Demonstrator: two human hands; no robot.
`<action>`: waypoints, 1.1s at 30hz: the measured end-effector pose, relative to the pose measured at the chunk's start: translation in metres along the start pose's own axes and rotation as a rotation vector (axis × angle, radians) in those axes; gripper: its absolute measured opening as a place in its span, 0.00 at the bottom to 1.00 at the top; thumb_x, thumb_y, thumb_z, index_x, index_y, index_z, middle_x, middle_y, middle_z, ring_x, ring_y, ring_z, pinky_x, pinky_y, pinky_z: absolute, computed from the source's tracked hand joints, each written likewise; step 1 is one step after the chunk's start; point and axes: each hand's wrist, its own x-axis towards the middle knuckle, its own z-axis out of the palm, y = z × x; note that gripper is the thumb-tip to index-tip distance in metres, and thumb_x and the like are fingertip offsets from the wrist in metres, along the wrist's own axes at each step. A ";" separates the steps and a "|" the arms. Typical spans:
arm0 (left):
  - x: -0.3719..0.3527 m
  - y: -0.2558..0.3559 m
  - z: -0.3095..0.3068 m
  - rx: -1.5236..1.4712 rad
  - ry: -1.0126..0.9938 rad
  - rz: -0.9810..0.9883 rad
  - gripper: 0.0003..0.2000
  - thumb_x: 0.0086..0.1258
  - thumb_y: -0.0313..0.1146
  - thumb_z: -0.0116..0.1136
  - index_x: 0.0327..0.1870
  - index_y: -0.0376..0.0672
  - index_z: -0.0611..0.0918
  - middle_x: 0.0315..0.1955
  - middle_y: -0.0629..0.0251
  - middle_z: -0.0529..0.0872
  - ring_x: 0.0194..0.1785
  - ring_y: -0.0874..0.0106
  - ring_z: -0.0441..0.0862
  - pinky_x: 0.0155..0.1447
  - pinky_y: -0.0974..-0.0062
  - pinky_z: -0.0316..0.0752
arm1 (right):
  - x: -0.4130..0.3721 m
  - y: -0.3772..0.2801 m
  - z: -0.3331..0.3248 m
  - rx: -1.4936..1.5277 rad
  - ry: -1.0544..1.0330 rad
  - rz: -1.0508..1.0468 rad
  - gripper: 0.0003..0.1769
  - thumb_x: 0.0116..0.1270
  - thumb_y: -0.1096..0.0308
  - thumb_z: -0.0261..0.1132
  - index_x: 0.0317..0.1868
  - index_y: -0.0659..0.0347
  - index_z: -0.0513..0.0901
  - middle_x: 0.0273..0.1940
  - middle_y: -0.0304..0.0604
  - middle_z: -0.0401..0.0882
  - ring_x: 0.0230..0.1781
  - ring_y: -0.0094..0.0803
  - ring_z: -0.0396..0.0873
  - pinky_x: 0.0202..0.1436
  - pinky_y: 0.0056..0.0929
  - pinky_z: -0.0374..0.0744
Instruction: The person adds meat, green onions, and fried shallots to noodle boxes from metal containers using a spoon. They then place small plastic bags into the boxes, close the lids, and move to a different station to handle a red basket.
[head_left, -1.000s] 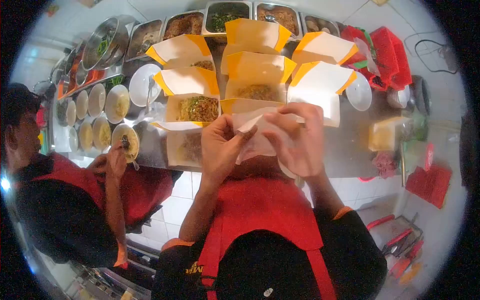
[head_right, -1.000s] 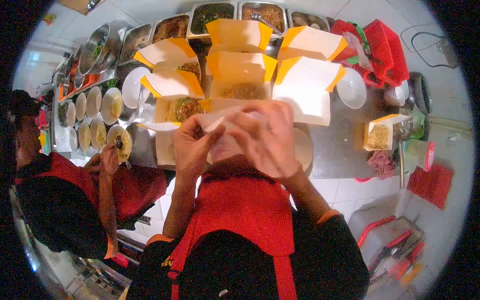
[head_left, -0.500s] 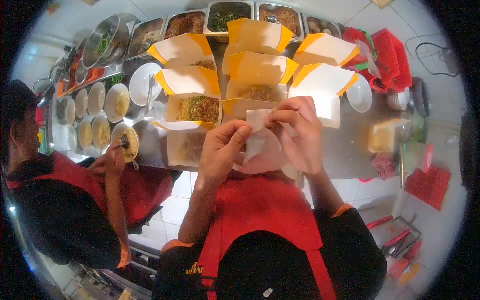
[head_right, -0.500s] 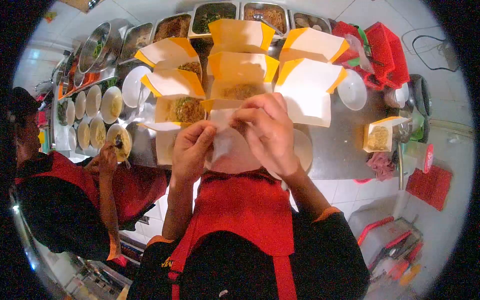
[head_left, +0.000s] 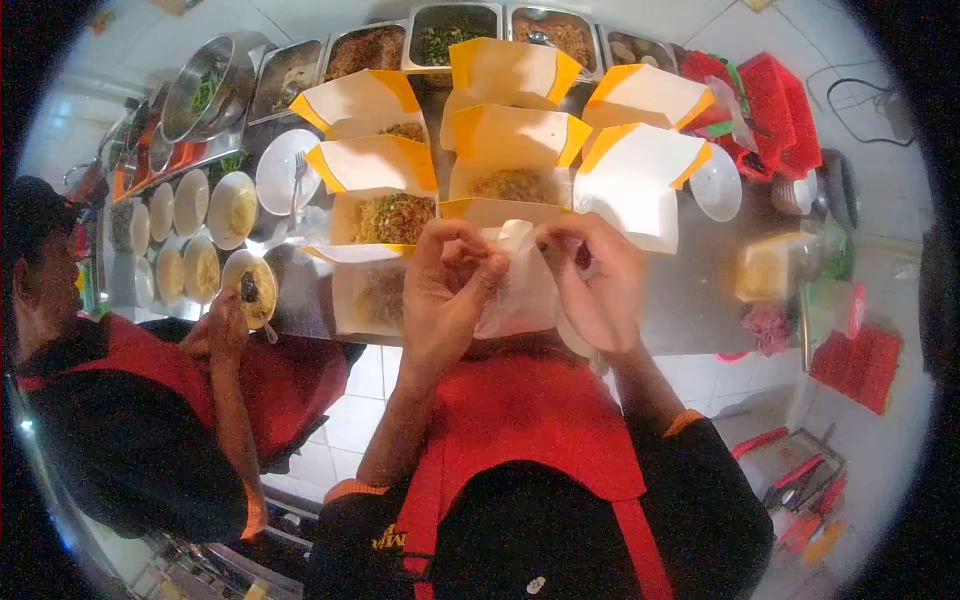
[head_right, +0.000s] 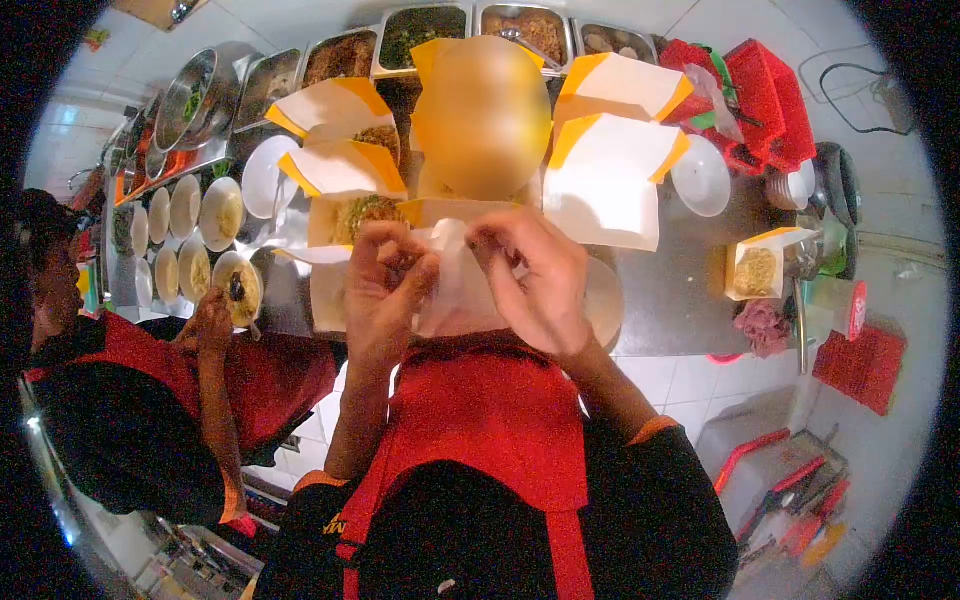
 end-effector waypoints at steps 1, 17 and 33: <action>0.000 0.000 0.001 -0.030 0.012 0.056 0.05 0.73 0.26 0.58 0.47 0.38 0.79 0.40 0.69 0.83 0.37 0.83 0.78 0.41 0.84 0.73 | -0.002 0.001 0.002 0.029 0.016 0.057 0.07 0.61 0.80 0.68 0.39 0.61 0.83 0.29 0.43 0.79 0.25 0.27 0.76 0.29 0.24 0.74; 0.000 0.003 0.003 0.365 0.000 0.055 0.05 0.68 0.26 0.65 0.37 0.34 0.84 0.29 0.65 0.82 0.33 0.79 0.80 0.39 0.81 0.75 | -0.001 0.001 -0.004 0.120 -0.217 0.122 0.04 0.66 0.75 0.67 0.39 0.62 0.81 0.27 0.39 0.80 0.26 0.23 0.76 0.31 0.22 0.76; -0.004 0.018 -0.004 0.339 -0.076 0.002 0.03 0.68 0.26 0.65 0.36 0.35 0.86 0.31 0.68 0.85 0.34 0.82 0.78 0.39 0.83 0.73 | 0.001 -0.003 -0.007 0.292 -0.259 0.223 0.07 0.65 0.86 0.62 0.37 0.64 0.80 0.31 0.37 0.81 0.28 0.21 0.78 0.32 0.20 0.78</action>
